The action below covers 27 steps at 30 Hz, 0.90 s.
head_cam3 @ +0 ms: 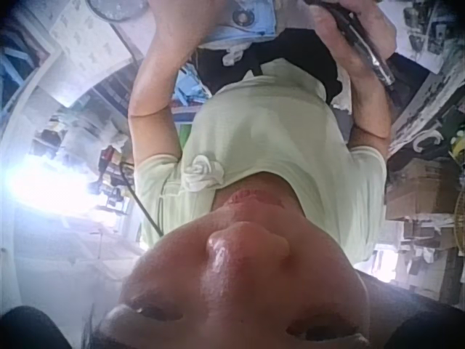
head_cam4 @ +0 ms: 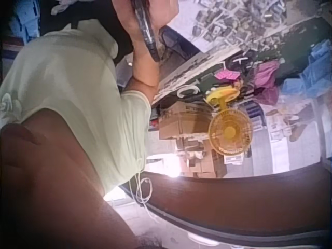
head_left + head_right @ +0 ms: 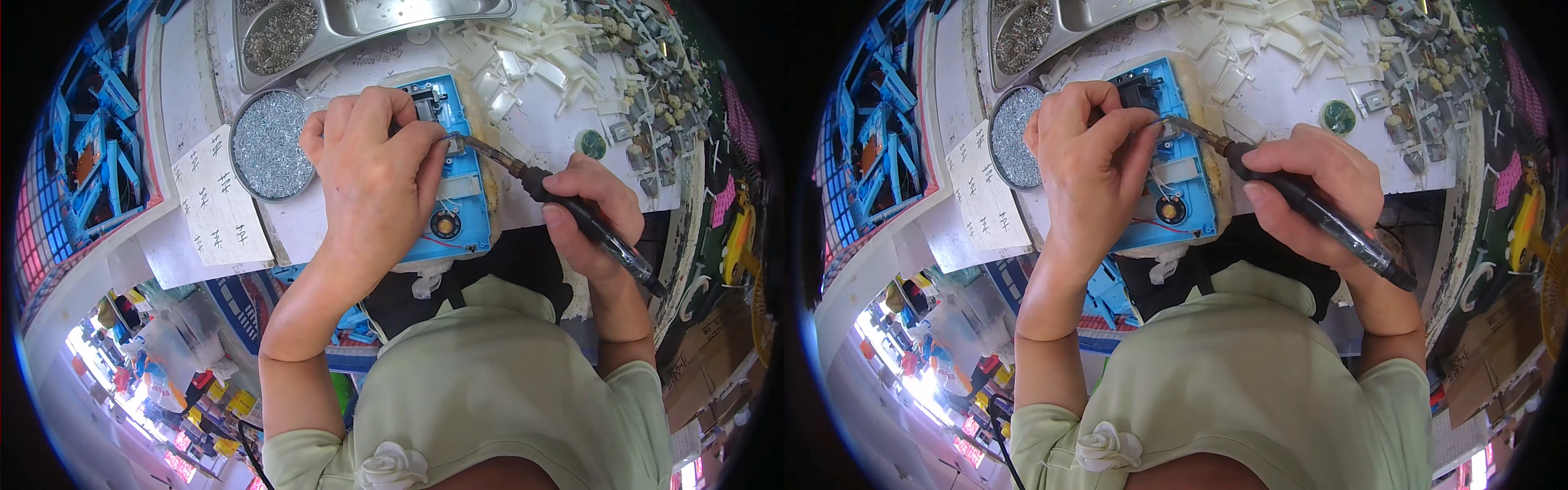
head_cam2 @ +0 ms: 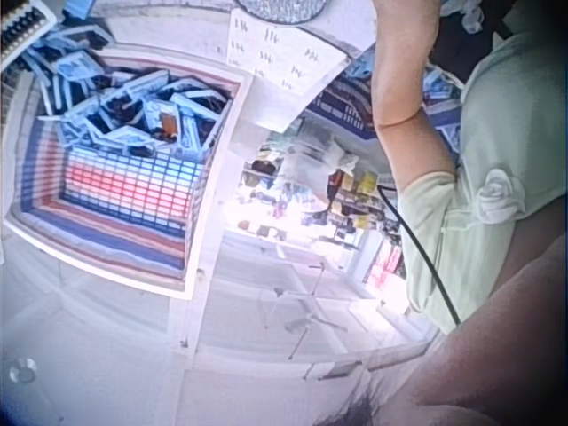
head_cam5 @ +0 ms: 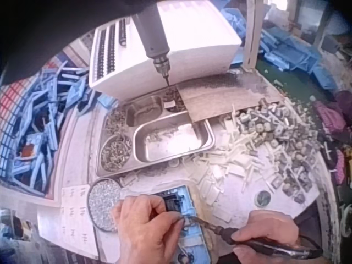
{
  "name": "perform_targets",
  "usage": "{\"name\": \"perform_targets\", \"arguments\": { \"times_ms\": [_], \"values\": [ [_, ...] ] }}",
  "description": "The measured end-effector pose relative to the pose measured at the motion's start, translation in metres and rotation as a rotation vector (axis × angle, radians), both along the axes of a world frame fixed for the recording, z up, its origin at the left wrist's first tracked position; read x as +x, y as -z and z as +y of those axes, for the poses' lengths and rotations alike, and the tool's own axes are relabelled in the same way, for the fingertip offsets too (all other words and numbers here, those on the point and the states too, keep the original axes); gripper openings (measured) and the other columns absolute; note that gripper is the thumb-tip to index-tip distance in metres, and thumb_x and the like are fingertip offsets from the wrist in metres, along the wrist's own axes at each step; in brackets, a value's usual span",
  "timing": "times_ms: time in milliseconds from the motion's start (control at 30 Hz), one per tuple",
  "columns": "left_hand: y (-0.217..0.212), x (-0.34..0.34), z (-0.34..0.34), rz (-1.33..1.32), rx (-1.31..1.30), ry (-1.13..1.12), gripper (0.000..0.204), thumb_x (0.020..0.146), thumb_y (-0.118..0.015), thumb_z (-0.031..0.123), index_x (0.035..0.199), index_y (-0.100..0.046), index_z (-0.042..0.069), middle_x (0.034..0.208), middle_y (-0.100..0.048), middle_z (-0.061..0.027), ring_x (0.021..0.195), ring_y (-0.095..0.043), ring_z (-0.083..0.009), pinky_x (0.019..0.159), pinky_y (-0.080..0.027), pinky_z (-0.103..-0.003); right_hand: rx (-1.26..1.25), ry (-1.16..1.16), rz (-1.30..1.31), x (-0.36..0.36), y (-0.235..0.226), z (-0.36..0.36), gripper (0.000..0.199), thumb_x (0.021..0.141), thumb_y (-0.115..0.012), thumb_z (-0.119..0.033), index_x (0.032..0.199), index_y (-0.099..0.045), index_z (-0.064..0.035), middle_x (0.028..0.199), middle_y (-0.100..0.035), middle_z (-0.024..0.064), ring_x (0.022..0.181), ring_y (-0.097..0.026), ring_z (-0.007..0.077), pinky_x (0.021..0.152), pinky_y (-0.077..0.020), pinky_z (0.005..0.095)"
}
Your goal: The recorder is soldering components onto a circuit board and assembling a plastic device housing.
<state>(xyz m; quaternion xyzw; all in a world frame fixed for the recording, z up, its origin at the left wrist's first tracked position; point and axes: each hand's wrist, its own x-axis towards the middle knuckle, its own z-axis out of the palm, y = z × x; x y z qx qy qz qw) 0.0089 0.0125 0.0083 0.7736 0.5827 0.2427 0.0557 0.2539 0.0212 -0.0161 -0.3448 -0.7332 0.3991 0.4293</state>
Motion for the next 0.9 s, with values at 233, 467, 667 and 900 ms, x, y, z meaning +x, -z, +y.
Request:
{"name": "perform_targets", "arguments": {
  "times_ms": [233,467,667,900],
  "values": [
    [0.0,0.0,0.0,0.006,0.001,0.004,0.015,0.073,-0.08,0.009,0.086,-0.074,0.011,0.091,-0.055,-0.0019,0.09,-0.054,-0.0218,0.088,-0.034,-0.039,-0.006,0.046,0.073,0.005,0.004,-0.003,0.022,0.084,-0.077,-0.007,0.102,-0.069,-0.0004,0.072,-0.059,0.0048,0.06,-0.049,0.0129,0.054,-0.0372,0.0264],
    [-0.001,0.001,0.0,0.01,0.007,0.001,0.014,0.073,-0.08,0.009,0.086,-0.074,0.011,0.09,-0.055,-0.0014,0.089,-0.054,-0.0214,0.088,-0.034,-0.039,0.001,0.036,0.088,0.004,0.003,-0.001,0.022,0.084,-0.077,-0.007,0.103,-0.069,-0.0002,0.073,-0.06,0.0048,0.06,-0.049,0.0126,0.054,-0.037,0.0259],
    [0.0,0.001,0.0,0.016,0.007,0.0,0.014,0.073,-0.081,0.01,0.086,-0.075,0.012,0.09,-0.055,-0.0012,0.089,-0.054,-0.0212,0.088,-0.034,-0.038,-0.011,0.031,0.088,0.003,0.002,-0.001,0.023,0.083,-0.077,-0.006,0.104,-0.068,-0.0001,0.073,-0.059,0.0044,0.06,-0.05,0.0125,0.055,-0.0373,0.0256],
    [0.007,-0.012,-0.005,-0.014,0.101,0.053,0.019,0.072,-0.081,0.011,0.09,-0.076,0.015,0.091,-0.061,0.0008,0.088,-0.057,-0.021,0.086,-0.035,-0.04,0.019,0.071,0.081,0.013,0.004,-0.001,0.025,0.085,-0.076,-0.005,0.107,-0.067,0.0025,0.078,-0.061,0.0046,0.065,-0.051,0.0108,0.058,-0.0383,0.0242]
  ]
}}
